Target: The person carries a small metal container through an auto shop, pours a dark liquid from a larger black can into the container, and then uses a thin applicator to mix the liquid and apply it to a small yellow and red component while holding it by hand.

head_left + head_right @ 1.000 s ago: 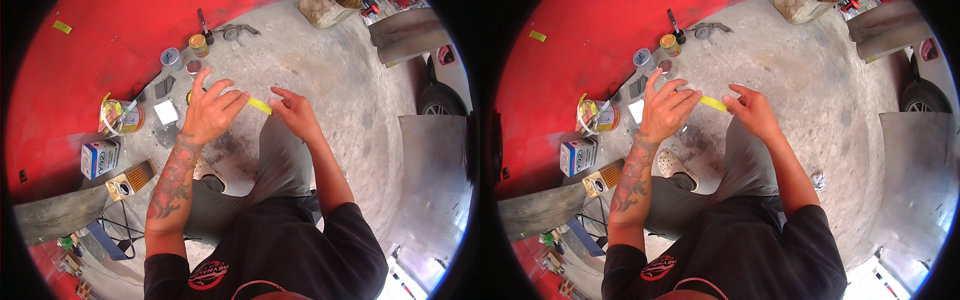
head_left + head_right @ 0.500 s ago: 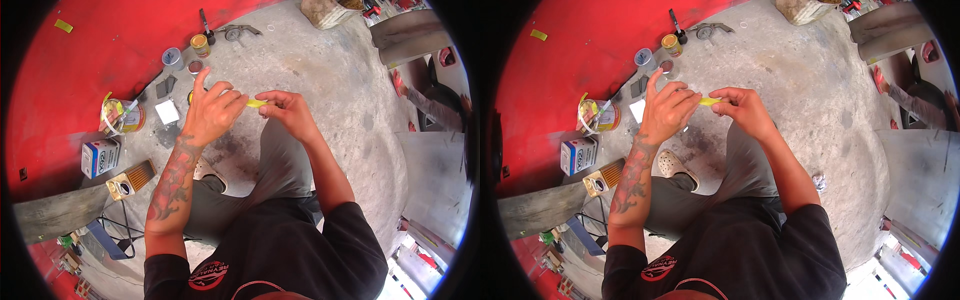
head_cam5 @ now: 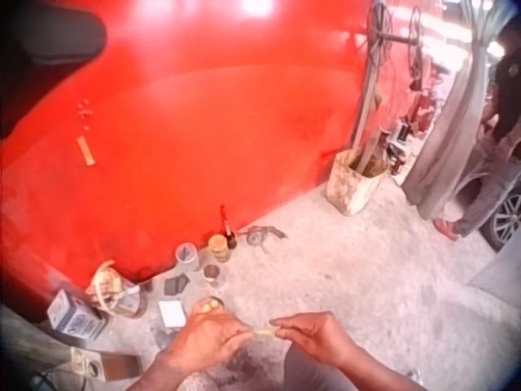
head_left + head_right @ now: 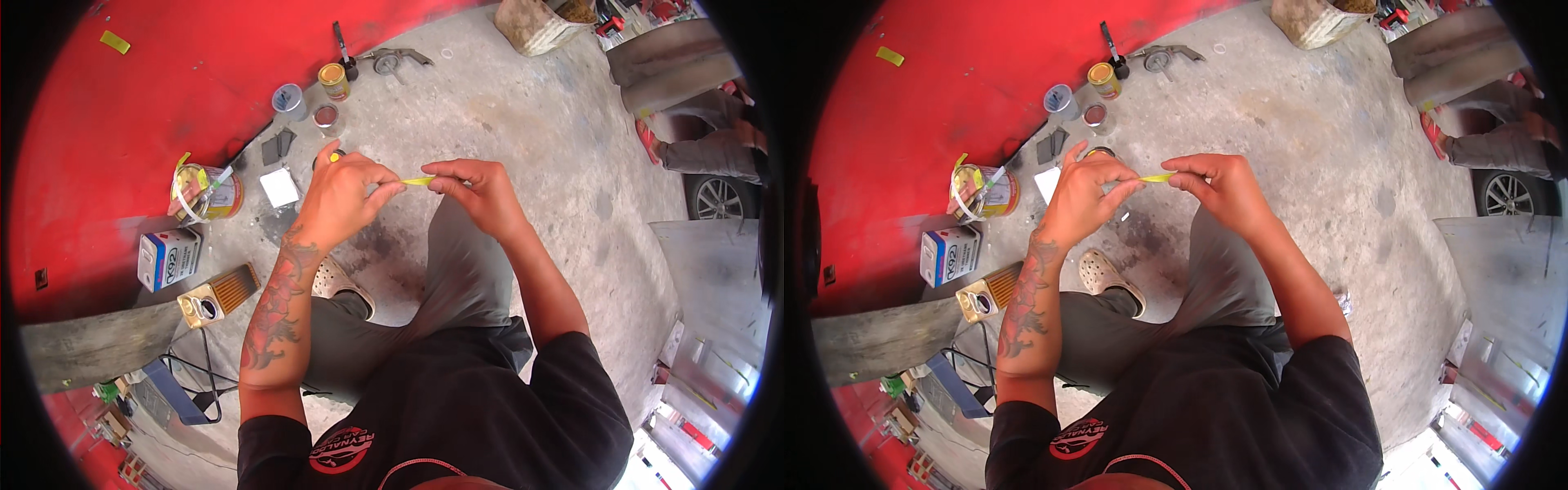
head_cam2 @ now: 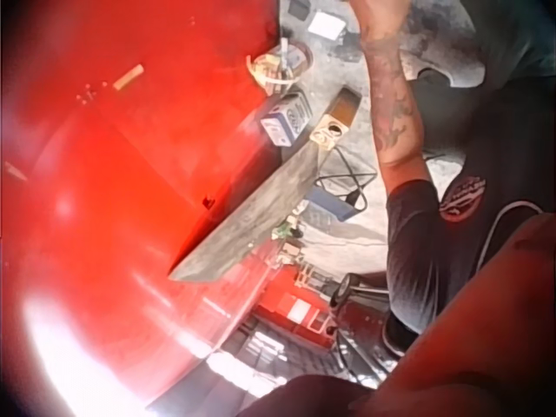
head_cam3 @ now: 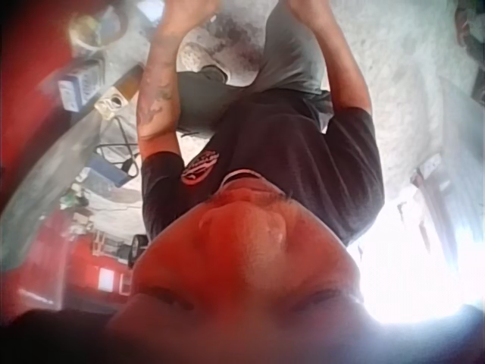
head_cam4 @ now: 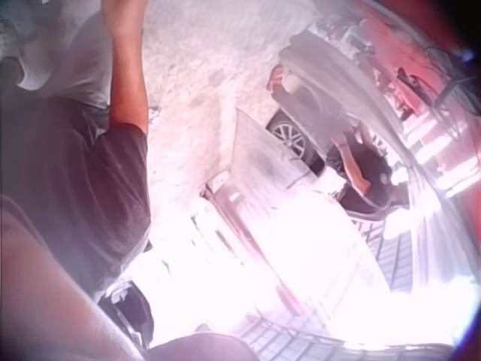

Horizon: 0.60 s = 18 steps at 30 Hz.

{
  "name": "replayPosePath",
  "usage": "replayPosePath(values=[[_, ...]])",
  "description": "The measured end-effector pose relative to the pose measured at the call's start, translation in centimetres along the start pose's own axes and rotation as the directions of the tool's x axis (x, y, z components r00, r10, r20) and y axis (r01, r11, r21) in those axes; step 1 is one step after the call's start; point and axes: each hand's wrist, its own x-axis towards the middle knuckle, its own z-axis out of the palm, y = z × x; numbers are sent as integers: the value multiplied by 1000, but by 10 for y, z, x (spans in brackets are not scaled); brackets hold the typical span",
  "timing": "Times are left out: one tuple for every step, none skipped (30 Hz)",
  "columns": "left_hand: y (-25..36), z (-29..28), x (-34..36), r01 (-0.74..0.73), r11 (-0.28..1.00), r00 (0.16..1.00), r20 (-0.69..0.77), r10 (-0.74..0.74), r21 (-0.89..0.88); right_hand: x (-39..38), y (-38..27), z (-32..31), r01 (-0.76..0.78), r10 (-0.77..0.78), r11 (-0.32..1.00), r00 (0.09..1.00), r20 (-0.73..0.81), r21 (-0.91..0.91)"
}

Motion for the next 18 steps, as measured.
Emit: replayPosePath(values=[[-1, -1, 0, 0, 1000, 1000, -2, 0, 2, -1, -1, 0, 80, -83, 990, 996, -17, -112], [-4, 0, 0, 83, 991, 994, 75, -75, -108, -2, -1, 1, 82, -84, 990, 996, -16, -110], [-5, 0, -1, 174, 962, 977, 160, -142, -211, -2, 0, 4, 121, -130, 975, 991, -35, -186], [-3, 0, 1, 172, 962, 977, 162, -139, -211, -3, 1, 3, 155, -175, 952, 983, -54, -263], [2, -1, 3, 278, 903, 951, 223, -212, -328, -4, 2, 3, 152, -173, 953, 983, -57, -264], [4, 0, 5, 383, 816, 916, 294, -274, -432, -6, 5, 3, 104, -130, 965, 987, -93, -242], [0, -1, 8, 376, 821, 918, 290, -269, -430, -6, 1, -1, 67, -97, 973, 987, -129, -220], [-12, 1, 8, 318, 761, 947, 227, -227, -565, -6, 4, -4, 71, -102, 973, 986, -132, -221], [-17, 1, 11, 247, 685, 969, 156, -193, -685, -5, 11, -9, 1, 1, 1000, 994, -109, 17], [-16, 3, 12, 247, 685, 969, 157, -192, -685, -4, 15, -10, -83, 101, 964, 993, -59, 253], [-14, 4, 14, 169, 761, 981, 31, -193, -627, -3, 16, -13, -81, 99, 964, 993, -59, 253], [-12, 3, 17, 97, 829, 978, -100, -181, -551, 1, 13, -15, -143, 140, 924, 990, 36, 355], [-13, 1, 13, 106, 835, 974, -112, -196, -541, 6, 11, -10, -215, 164, 867, 975, 150, 449], [-15, -2, 8, -53, 946, 981, -195, -11, -319, 11, 11, -4, -211, 144, 867, 973, 179, 452], [-17, -8, 1, -195, 979, 958, -227, 177, -60, 14, 11, 4, -218, 126, 863, 967, 224, 455], [-19, -18, -9, -198, 978, 968, -172, 184, -70, 21, 8, 17, -218, 87, 861, 953, 289, 459], [-20, -24, -20, -178, 982, 978, -121, 169, -68, 25, 9, 28, -228, 89, 864, 946, 310, 448], [-24, -21, -31, -198, 978, 971, -151, 187, -65, 26, 13, 36, -238, 83, 868, 935, 345, 436]])
